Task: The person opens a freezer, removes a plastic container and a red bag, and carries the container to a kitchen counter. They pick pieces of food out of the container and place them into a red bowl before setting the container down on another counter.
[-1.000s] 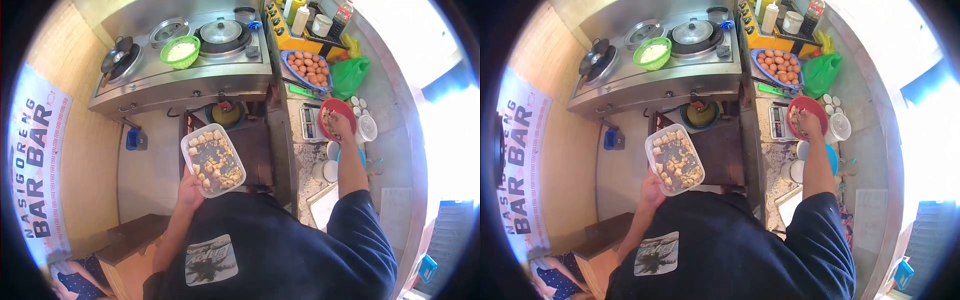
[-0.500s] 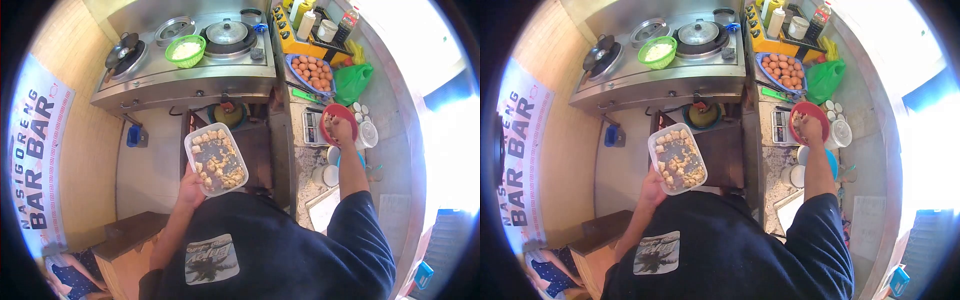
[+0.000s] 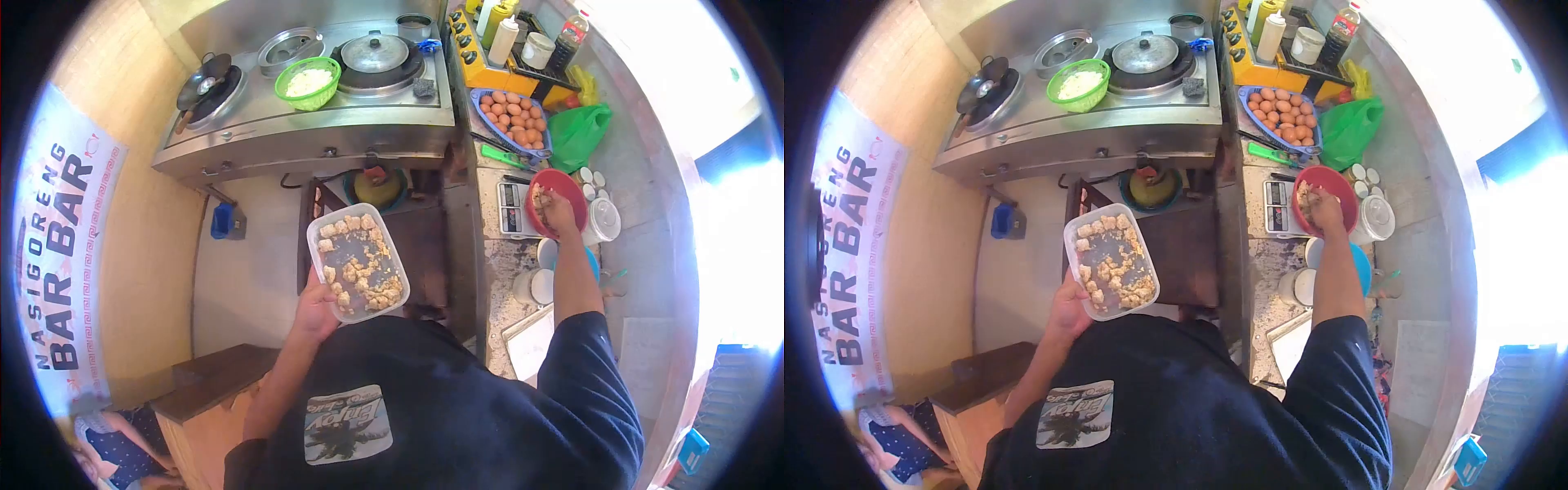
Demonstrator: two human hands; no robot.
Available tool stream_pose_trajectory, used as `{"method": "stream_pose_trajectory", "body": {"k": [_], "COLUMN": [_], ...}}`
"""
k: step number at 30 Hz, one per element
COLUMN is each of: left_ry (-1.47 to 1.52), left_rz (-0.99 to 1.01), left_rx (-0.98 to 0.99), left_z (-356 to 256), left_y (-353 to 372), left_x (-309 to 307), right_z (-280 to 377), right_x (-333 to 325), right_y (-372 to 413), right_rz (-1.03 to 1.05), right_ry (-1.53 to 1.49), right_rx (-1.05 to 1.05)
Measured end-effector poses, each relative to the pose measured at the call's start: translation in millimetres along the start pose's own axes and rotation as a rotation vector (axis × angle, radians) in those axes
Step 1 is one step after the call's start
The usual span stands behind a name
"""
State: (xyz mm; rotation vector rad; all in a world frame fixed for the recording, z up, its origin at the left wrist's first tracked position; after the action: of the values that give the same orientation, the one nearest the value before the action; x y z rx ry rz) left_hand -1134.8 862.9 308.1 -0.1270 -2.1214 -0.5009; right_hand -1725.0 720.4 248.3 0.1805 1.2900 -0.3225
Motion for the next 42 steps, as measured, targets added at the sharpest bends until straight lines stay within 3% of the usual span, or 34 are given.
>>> {"method": "stream_pose_trajectory", "body": {"k": [10,12,13,15,16,18,19,21,22,24,29,31,33,39,41,42], "left_ry": [-0.027,-0.017,-0.011,0.002,0.011,0.009,0.005,0.031,0.045,0.061,0.074,0.101,0.088,0.007,0.006,-0.01], "left_rz": [-0.054,-0.059,-0.062,-0.061,-0.059,-0.032,0.001,0.021,0.019,0.029,0.045,0.038,0.033,0.008,0.018,0.009], "left_rx": [0.02,0.023,0.018,0.03,0.031,0.065,0.077,0.071,0.052,0.022,0.05,0.039,0.061,0.12,0.122,0.134], "left_z": [5.4,5.3,5.1,5.0,5.9,5.5,5.9,5.7,5.5,6.3,-0.8,1.7,0.5,-10.3,-11.7,-15.3], "left_y": [4.8,5.6,6.0,5.9,5.5,2.5,0.8,0.9,1.5,2.4,1.2,1.1,2.5,15.5,17.2,19.7], "left_x": [-7.7,-8.4,-8.3,-6.9,-6.4,-10.1,-11.7,-13.0,-7.4,-3.4,6.6,3.3,1.8,-15.4,-21.0,-19.7], "right_z": [-1.0,-9.9,-9.1,-14.1,-1.3,23.8,44.6,111.8,135.2,210.5,374.3,411.2,436.8,422.9,399.0,391.7], "right_x": [-17.7,-30.7,-35.0,-59.6,-70.0,-86.1,-97.9,-114.8,-118.9,-125.4,-131.5,-106.9,-109.2,-92.4,-71.8,-58.9], "right_y": [4.5,13.7,14.0,16.5,19.5,26.8,33.0,50.1,59.7,85.6,183.3,214.5,236.9,249.5,240.7,240.5], "right_rz": [-0.092,-0.094,-0.095,-0.288,-0.288,-0.248,-0.242,-0.15,-0.15,-0.029,0.164,0.376,0.237,0.092,0.232,0.235], "right_ry": [0.024,-0.037,-0.038,-0.165,-0.172,-0.642,-0.648,-0.908,-0.911,-0.996,-0.7,-0.709,-0.627,-0.647,-0.702,-0.649], "right_rx": [0.048,0.222,0.21,0.23,0.213,0.191,0.178,-0.021,-0.028,-0.283,-0.621,-0.676,-0.883,-0.85,-0.546,-0.542]}}
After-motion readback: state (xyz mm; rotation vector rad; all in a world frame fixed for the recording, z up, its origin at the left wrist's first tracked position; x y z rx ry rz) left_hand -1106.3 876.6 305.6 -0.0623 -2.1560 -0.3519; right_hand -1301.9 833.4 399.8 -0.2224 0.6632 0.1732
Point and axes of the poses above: each hand's wrist, its own y-axis away from the middle knuckle, its own x-axis out of the palm, z = x × y, the point moved 10 cm from there along -y, towards the middle knuckle, and after that the axes turned 8 degrees about y, right-handed, at the moved point
